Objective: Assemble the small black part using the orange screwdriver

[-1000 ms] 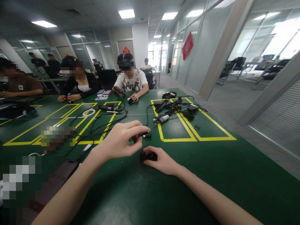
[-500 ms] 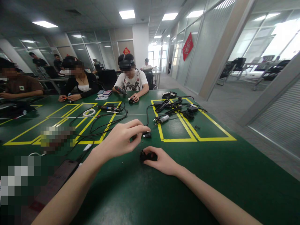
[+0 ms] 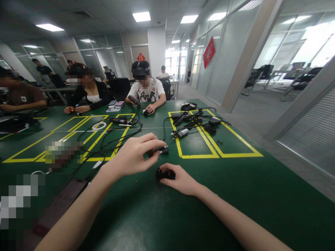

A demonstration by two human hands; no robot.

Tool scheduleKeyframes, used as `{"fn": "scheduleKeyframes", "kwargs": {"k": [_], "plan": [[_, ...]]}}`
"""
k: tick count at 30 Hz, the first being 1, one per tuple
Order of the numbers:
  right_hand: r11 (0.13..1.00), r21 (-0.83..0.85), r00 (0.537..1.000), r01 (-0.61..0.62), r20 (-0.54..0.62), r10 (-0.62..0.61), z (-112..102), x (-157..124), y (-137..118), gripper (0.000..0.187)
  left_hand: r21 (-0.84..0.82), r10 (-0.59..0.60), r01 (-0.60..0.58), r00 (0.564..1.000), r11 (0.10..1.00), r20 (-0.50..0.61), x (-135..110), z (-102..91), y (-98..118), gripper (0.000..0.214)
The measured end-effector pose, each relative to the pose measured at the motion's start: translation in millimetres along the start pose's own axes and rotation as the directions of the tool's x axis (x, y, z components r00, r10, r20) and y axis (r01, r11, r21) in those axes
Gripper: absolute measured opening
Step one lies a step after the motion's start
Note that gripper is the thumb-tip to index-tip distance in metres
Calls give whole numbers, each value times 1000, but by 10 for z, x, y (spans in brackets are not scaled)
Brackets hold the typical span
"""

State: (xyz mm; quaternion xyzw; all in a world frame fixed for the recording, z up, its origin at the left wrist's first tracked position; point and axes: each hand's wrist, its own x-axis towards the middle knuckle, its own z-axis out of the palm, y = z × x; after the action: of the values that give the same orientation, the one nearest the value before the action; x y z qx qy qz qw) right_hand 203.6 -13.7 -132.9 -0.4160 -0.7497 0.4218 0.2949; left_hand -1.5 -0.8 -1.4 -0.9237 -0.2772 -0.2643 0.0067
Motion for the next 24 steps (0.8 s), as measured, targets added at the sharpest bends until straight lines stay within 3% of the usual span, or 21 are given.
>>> {"fn": "scheduleKeyframes", "kwargs": {"k": [5,10,15,17,20,24], "plan": [[1000,6,1000,-8,2,8,5,2,8,28,-42,7,-7,1000,999,5,-6,0,-6,37],[1000,9,1000,0,-3,0,9,3,8,28,-88,-15,14,1000,996,-12,-4,4,-29,28],[1000,1,1000,6,2,-6,3,2,-4,27,-310,-55,70,997,948,56,-4,-122,13,36],[1000,-11,1000,2,3,-2,-2,1,-10,28,-479,-141,207,975,853,172,-5,-188,30,29],[1000,-18,1000,2,7,-2,-8,-2,-8,28,-677,-233,412,909,610,345,4,-246,14,15],[1000,-10,1000,20,12,-19,-14,2,9,28,-787,-254,494,869,371,425,31,-217,-132,22]]}}
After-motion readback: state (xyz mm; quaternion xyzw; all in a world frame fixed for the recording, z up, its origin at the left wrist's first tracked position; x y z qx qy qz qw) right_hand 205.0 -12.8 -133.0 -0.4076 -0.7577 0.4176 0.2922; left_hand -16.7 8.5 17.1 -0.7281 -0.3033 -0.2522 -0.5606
